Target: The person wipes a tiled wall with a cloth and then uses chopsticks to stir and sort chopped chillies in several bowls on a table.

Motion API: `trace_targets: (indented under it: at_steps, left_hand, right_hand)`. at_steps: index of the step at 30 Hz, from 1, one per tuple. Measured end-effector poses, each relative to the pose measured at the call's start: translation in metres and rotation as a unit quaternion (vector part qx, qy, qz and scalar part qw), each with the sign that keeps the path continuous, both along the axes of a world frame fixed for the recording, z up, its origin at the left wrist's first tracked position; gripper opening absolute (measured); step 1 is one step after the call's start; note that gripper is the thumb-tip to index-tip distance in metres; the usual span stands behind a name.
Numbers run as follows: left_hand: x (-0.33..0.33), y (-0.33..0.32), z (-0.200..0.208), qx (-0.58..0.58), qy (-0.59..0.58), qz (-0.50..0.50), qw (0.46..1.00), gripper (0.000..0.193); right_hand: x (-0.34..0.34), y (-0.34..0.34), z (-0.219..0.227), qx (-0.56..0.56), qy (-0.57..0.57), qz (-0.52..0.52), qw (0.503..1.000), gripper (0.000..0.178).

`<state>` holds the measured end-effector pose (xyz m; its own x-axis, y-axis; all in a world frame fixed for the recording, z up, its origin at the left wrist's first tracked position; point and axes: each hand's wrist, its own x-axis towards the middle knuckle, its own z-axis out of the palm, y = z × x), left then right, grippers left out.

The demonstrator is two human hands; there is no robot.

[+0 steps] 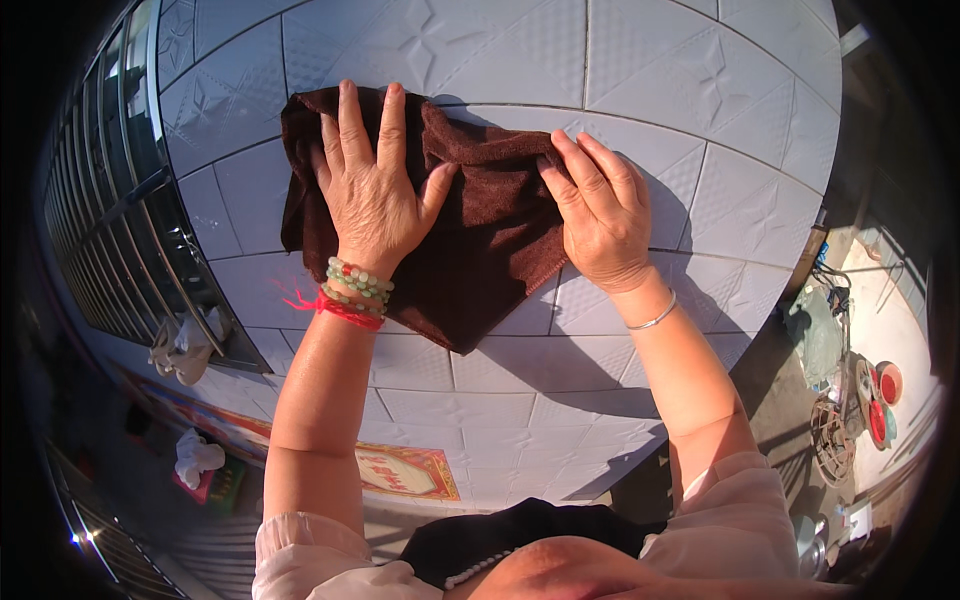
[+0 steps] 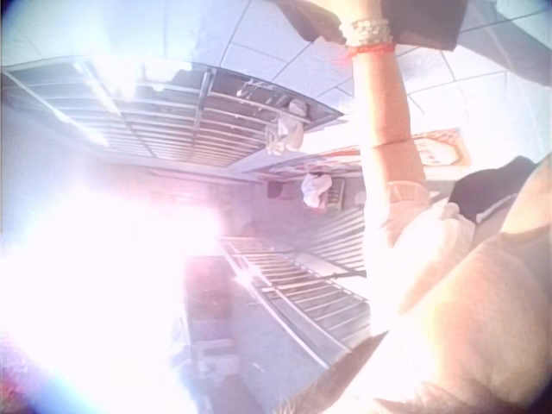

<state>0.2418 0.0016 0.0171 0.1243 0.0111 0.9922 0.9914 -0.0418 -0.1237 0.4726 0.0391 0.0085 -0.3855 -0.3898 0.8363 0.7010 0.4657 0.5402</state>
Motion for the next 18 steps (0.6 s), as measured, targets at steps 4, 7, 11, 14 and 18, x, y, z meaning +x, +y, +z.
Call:
trace_targets:
  at_steps: [4, 7, 11, 14, 18]
  left_hand:
    - [0.008, 0.000, -0.076, -0.083, -0.001, -0.031, 0.996, 0.087]
    - [0.002, -0.002, -0.128, -0.114, 0.007, -0.030, 0.993, 0.087]
    - [-0.009, -0.006, -0.195, -0.137, 0.015, -0.020, 0.990, 0.082]
    - [-0.010, -0.002, -0.254, -0.143, 0.010, -0.037, 0.989, 0.081]
    - [-0.024, -0.016, -0.327, -0.211, -0.006, -0.052, 0.976, 0.077]
  right_hand:
    - [0.007, 0.005, -0.062, -0.052, -0.030, 0.023, 0.998, 0.013]
    - [0.005, -0.003, -0.102, -0.112, -0.048, 0.037, 0.992, 0.016]
    - [0.001, -0.014, -0.149, -0.151, -0.102, 0.042, 0.982, 0.016]
    - [0.003, -0.014, -0.195, -0.178, -0.142, 0.050, 0.972, 0.018]
    - [-0.007, -0.018, -0.240, -0.190, -0.183, 0.062, 0.963, 0.023]
